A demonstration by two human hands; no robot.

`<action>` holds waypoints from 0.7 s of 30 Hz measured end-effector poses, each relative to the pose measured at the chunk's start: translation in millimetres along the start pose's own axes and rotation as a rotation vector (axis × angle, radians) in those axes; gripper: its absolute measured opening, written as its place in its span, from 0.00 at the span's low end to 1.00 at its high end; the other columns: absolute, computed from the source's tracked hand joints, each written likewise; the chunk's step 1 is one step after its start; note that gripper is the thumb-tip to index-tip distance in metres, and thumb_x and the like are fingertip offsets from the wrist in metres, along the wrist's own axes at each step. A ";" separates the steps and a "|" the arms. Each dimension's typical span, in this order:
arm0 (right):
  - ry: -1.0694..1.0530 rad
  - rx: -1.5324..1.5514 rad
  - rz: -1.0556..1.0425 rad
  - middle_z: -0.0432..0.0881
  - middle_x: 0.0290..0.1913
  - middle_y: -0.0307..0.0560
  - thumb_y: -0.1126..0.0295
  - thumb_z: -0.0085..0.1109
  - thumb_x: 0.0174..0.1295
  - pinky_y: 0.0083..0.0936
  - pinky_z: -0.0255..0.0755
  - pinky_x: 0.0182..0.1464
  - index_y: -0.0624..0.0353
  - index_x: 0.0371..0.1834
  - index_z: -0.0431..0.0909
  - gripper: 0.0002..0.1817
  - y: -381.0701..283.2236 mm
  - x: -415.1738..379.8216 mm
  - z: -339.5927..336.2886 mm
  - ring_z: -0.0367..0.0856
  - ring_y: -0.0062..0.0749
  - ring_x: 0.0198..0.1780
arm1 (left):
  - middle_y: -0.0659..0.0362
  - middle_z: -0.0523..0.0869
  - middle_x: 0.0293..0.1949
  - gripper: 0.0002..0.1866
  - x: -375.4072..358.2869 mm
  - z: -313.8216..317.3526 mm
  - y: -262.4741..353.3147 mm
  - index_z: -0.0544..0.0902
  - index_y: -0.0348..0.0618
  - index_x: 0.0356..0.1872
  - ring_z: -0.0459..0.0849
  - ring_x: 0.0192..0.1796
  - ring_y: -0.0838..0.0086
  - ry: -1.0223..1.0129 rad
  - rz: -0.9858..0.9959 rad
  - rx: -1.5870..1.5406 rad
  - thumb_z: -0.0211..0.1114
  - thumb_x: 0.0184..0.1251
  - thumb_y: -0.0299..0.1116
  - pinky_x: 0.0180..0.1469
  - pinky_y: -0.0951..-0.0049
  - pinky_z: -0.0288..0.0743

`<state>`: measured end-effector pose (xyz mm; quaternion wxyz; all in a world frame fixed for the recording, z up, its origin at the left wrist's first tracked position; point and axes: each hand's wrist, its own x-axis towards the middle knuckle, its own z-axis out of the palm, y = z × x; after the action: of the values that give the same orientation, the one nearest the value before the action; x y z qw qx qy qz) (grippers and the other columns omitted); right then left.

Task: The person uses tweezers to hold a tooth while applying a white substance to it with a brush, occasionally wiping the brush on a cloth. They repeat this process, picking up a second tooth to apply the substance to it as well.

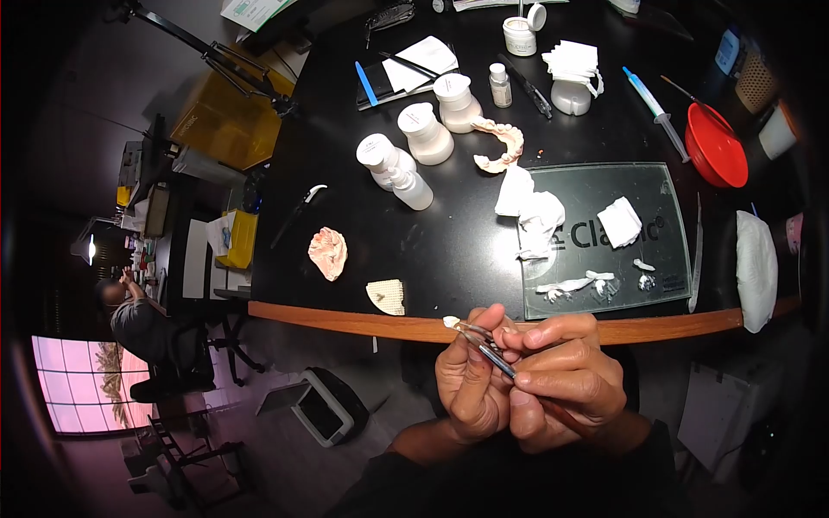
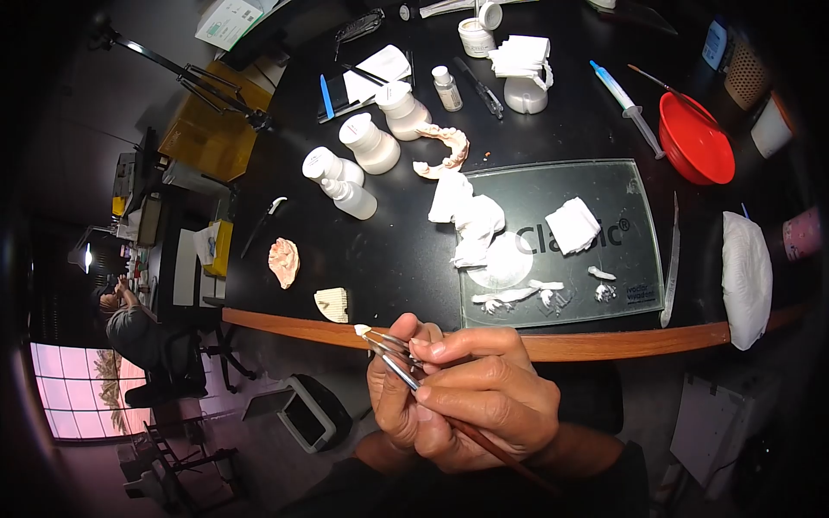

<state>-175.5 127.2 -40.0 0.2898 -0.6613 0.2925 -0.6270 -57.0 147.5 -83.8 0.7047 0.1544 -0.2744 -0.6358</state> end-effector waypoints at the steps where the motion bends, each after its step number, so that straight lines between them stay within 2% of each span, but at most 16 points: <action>1: 0.002 -0.005 -0.001 0.87 0.36 0.42 0.77 0.69 0.57 0.30 0.82 0.52 0.59 0.41 0.83 0.10 0.3 0.5 0.2 0.87 0.40 0.49 | 0.56 0.76 0.51 0.22 -0.1 0.2 0.2 0.71 0.28 0.70 0.74 0.50 0.77 0.005 -0.001 -0.001 0.50 0.82 0.30 0.58 0.78 0.72; 3: 0.004 -0.015 -0.002 0.87 0.35 0.42 0.78 0.69 0.57 0.29 0.82 0.52 0.58 0.41 0.83 0.10 1.0 1.8 0.6 0.87 0.40 0.49 | 0.55 0.76 0.53 0.22 -0.4 0.6 0.6 0.71 0.27 0.70 0.75 0.50 0.77 0.016 -0.003 -0.002 0.50 0.83 0.29 0.57 0.78 0.73; 6: -0.006 -0.035 -0.018 0.87 0.35 0.41 0.78 0.69 0.56 0.30 0.81 0.52 0.58 0.40 0.82 0.09 5.4 2.7 -3.1 0.87 0.39 0.48 | 0.58 0.80 0.46 0.24 -1.5 7.6 5.6 0.72 0.34 0.71 0.73 0.45 0.78 0.100 -0.064 0.103 0.51 0.82 0.36 0.53 0.77 0.71; 9: 0.016 -0.052 -0.019 0.87 0.35 0.40 0.78 0.69 0.56 0.30 0.81 0.51 0.57 0.39 0.82 0.09 9.8 4.4 -5.2 0.87 0.38 0.47 | 0.56 0.80 0.44 0.24 -4.7 10.6 12.9 0.71 0.32 0.71 0.74 0.43 0.78 0.189 -0.192 0.044 0.49 0.83 0.37 0.51 0.79 0.73; 12: 0.013 -0.072 -0.004 0.87 0.35 0.40 0.77 0.69 0.57 0.29 0.83 0.51 0.57 0.39 0.81 0.09 10.4 4.3 -7.9 0.86 0.38 0.47 | 0.55 0.79 0.42 0.24 -1.3 14.4 16.6 0.70 0.30 0.71 0.73 0.41 0.78 0.189 -0.231 -0.042 0.47 0.84 0.37 0.46 0.79 0.74; 15: 0.021 -0.070 -0.026 0.87 0.35 0.38 0.74 0.71 0.58 0.28 0.85 0.50 0.56 0.39 0.83 0.08 14.4 0.8 -9.4 0.83 0.35 0.48 | 0.54 0.79 0.41 0.25 -2.0 6.2 17.5 0.70 0.30 0.72 0.71 0.38 0.78 0.104 -0.252 -0.127 0.46 0.85 0.37 0.40 0.80 0.73; 18: 0.025 -0.133 -0.096 0.87 0.35 0.36 0.69 0.74 0.59 0.27 0.87 0.51 0.54 0.38 0.84 0.08 19.3 -3.6 -10.2 0.78 0.33 0.47 | 0.54 0.83 0.47 0.24 -0.8 2.9 19.5 0.67 0.26 0.72 0.77 0.45 0.79 0.040 -0.275 -0.233 0.46 0.85 0.33 0.39 0.78 0.72; 19: 0.025 -0.148 -0.085 0.87 0.35 0.33 0.66 0.75 0.60 0.24 0.85 0.46 0.51 0.38 0.86 0.07 17.7 -6.8 -11.2 0.75 0.30 0.46 | 0.54 0.83 0.47 0.24 -1.0 2.2 20.4 0.67 0.26 0.72 0.77 0.45 0.79 0.043 -0.286 -0.225 0.46 0.85 0.33 0.39 0.78 0.72; 21: -0.013 -0.190 -0.107 0.87 0.35 0.32 0.66 0.76 0.60 0.22 0.82 0.44 0.51 0.39 0.87 0.08 17.5 -9.2 -14.7 0.74 0.29 0.47 | 0.54 0.83 0.47 0.24 -1.7 1.4 21.5 0.67 0.25 0.72 0.77 0.44 0.80 0.049 -0.309 -0.211 0.47 0.85 0.34 0.38 0.79 0.72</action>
<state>-190.9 122.3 -58.6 0.1938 -0.7046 0.3129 -0.6066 -40.5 152.4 -70.9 0.6174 0.1354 -0.1620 -0.7578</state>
